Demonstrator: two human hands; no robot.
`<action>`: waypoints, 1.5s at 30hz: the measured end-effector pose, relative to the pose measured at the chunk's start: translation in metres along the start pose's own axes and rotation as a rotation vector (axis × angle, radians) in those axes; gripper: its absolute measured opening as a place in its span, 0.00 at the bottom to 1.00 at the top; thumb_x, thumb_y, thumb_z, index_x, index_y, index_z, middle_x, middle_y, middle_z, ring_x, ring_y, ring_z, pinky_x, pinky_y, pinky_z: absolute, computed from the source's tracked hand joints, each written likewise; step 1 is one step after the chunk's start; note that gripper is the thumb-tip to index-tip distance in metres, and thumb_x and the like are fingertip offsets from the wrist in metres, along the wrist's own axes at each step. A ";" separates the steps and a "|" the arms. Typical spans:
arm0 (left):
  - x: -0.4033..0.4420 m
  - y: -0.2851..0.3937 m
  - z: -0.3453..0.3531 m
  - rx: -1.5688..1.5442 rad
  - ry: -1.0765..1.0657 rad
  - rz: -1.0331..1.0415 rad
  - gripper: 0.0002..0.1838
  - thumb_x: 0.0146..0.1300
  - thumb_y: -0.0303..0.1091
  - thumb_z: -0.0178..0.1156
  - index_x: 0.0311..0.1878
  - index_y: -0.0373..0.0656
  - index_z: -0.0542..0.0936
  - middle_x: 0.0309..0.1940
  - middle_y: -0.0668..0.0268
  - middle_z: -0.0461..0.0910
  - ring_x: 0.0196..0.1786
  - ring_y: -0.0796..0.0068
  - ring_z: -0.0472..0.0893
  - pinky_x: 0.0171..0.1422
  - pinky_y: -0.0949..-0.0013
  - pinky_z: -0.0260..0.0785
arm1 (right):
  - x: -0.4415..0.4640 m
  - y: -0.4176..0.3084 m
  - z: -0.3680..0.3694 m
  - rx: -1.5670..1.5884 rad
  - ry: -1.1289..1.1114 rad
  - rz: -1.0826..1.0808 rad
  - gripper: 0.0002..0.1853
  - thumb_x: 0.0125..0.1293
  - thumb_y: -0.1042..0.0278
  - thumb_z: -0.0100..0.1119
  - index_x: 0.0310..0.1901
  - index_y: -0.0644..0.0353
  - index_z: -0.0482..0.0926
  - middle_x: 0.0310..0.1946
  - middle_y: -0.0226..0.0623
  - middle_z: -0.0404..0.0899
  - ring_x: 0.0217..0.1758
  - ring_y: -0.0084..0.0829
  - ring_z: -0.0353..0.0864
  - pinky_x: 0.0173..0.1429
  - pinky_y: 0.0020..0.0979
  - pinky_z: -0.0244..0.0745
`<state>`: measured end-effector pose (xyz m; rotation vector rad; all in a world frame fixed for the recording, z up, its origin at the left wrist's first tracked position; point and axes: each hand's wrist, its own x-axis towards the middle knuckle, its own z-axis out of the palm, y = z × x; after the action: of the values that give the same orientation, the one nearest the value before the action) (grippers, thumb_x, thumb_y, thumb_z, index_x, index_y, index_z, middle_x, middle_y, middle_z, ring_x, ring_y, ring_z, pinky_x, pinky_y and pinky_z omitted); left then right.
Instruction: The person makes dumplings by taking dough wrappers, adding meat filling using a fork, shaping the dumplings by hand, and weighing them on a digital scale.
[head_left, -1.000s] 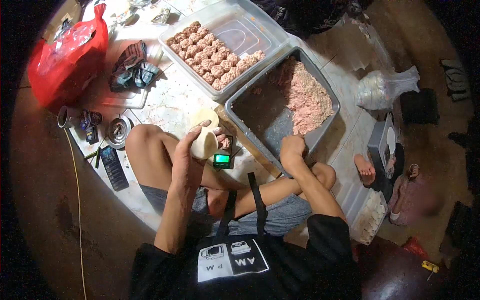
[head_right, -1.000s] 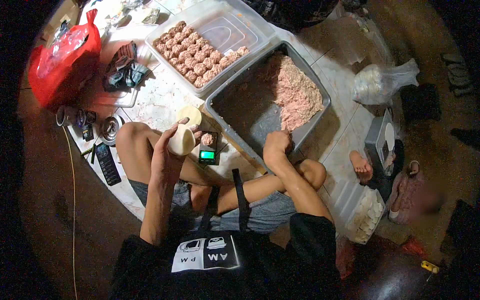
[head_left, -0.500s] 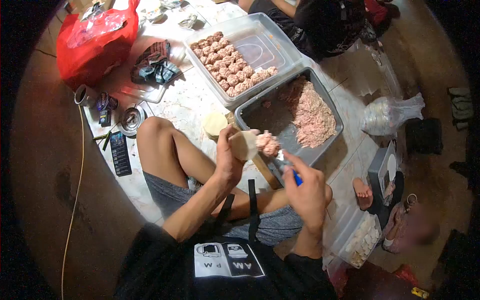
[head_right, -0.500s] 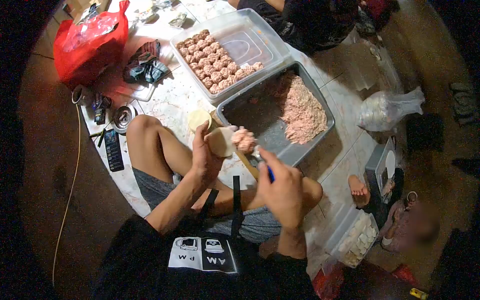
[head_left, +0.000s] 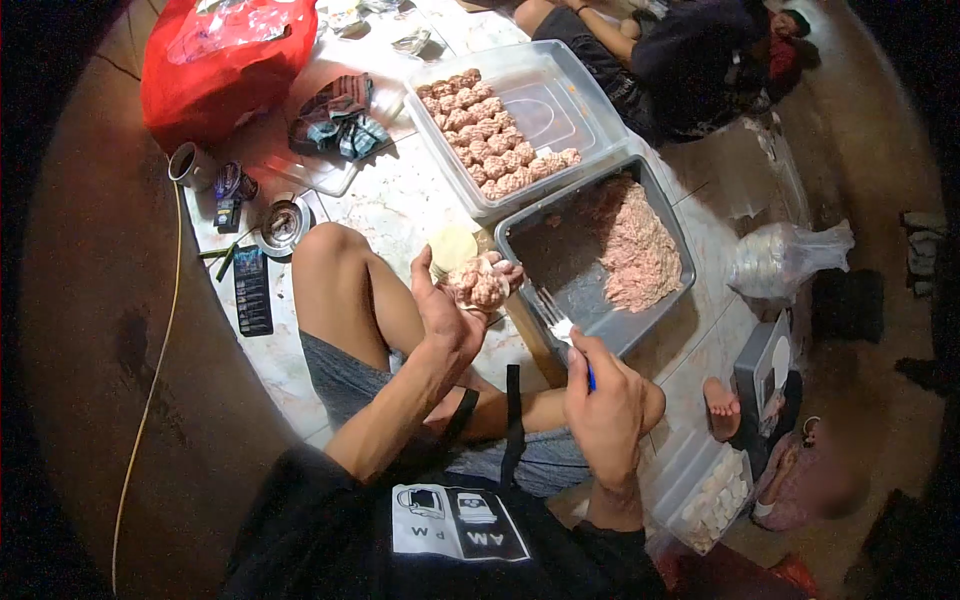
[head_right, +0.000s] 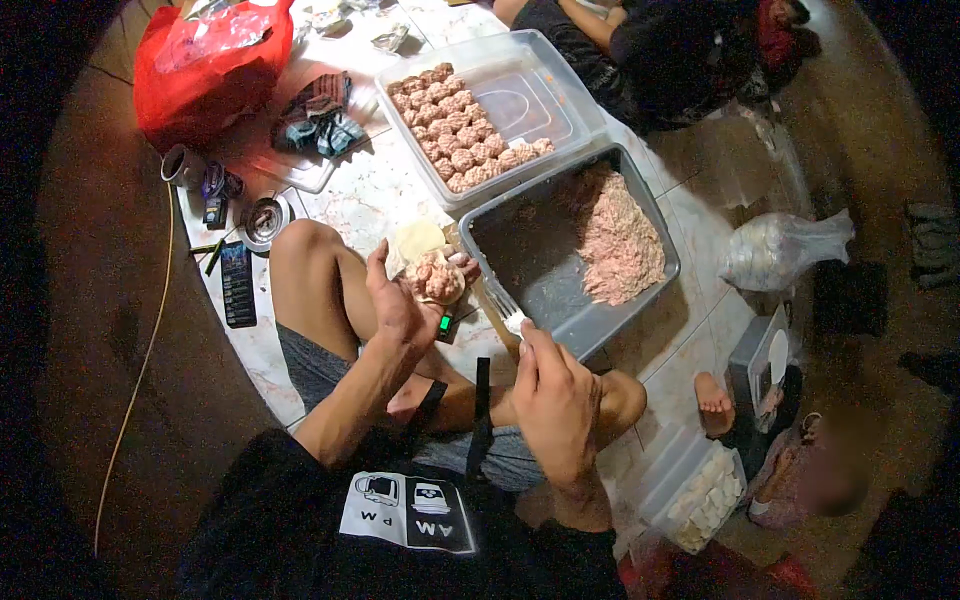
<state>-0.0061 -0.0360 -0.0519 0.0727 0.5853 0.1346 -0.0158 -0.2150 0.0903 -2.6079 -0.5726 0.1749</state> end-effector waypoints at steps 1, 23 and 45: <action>-0.001 0.003 0.001 0.001 -0.005 -0.021 0.48 0.72 0.72 0.41 0.62 0.26 0.74 0.50 0.42 0.83 0.55 0.40 0.86 0.69 0.41 0.78 | 0.000 -0.007 -0.001 0.046 0.025 -0.001 0.11 0.74 0.71 0.61 0.55 0.60 0.84 0.40 0.54 0.87 0.42 0.59 0.87 0.45 0.51 0.82; -0.004 0.006 -0.009 0.326 0.015 -0.075 0.51 0.72 0.79 0.36 0.47 0.30 0.84 0.38 0.53 0.88 0.42 0.60 0.89 0.52 0.58 0.81 | 0.022 -0.002 0.041 0.081 -0.082 -0.070 0.05 0.76 0.69 0.59 0.46 0.60 0.81 0.37 0.55 0.86 0.42 0.62 0.86 0.42 0.54 0.78; -0.027 0.007 -0.001 1.192 -0.813 0.365 0.18 0.59 0.26 0.77 0.48 0.37 0.79 0.40 0.68 0.86 0.45 0.85 0.83 0.50 0.76 0.76 | 0.035 0.038 0.013 0.754 -0.182 0.159 0.13 0.79 0.64 0.64 0.43 0.68 0.83 0.31 0.29 0.85 0.33 0.15 0.80 0.37 0.26 0.73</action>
<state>-0.0302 -0.0326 -0.0375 1.3330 -0.2403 0.0820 0.0273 -0.2251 0.0605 -1.9052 -0.2750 0.5640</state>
